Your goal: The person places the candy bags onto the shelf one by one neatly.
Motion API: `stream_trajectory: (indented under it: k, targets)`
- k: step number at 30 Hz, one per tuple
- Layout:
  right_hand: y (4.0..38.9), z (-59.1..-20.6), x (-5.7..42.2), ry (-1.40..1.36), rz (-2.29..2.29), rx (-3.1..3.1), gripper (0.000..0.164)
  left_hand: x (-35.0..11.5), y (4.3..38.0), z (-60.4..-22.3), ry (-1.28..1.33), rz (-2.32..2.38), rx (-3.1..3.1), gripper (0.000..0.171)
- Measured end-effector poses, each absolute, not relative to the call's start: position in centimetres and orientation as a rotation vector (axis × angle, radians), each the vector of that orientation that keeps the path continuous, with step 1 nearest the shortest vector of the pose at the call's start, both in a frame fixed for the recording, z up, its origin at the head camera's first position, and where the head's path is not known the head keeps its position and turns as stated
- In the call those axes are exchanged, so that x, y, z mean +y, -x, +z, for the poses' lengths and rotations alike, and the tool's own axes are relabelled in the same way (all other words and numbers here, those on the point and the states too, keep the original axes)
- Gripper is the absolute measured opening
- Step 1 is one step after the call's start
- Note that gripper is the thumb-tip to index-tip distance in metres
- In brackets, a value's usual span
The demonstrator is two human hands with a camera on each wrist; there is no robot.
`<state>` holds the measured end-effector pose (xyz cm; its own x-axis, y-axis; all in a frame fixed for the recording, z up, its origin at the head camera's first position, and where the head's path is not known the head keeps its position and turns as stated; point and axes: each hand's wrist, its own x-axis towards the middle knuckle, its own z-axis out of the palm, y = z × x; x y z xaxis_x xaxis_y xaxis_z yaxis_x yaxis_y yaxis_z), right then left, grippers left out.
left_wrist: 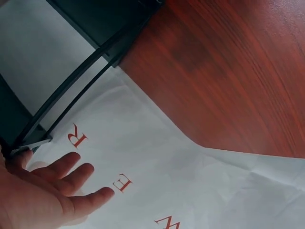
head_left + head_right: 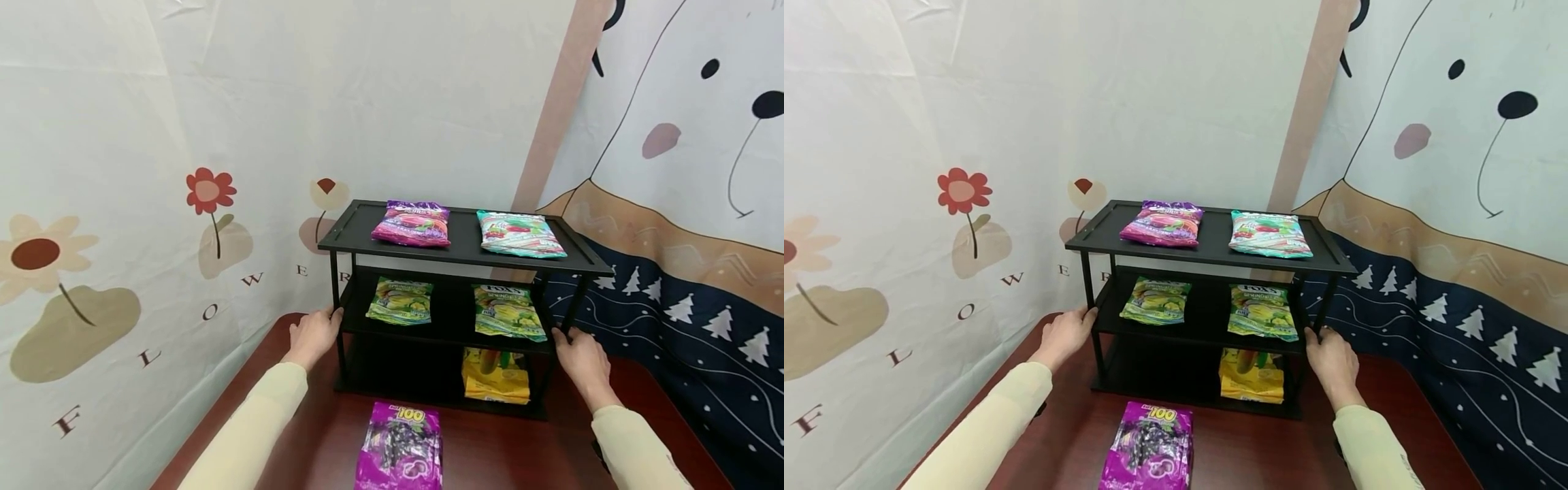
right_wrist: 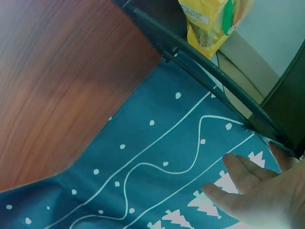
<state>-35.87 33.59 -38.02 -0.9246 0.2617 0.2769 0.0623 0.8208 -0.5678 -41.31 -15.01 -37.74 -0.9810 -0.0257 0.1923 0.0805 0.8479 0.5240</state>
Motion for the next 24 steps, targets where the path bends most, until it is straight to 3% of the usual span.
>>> stream_trajectory:
  k: [7,18,24]
  targets:
    - [36.0,-37.8,33.4,0.225,0.768,-2.668,0.049,-15.9,40.3,-38.2,0.054,-0.611,-2.844,0.051]
    - [36.1,-37.7,33.2,0.185,0.769,-2.670,0.052,-18.3,38.1,-41.6,-0.026,-0.684,-2.855,0.087]
    - [35.7,-37.9,33.6,0.205,0.787,-2.691,0.058,-18.0,36.5,-44.5,-0.029,-0.631,-2.907,0.084]
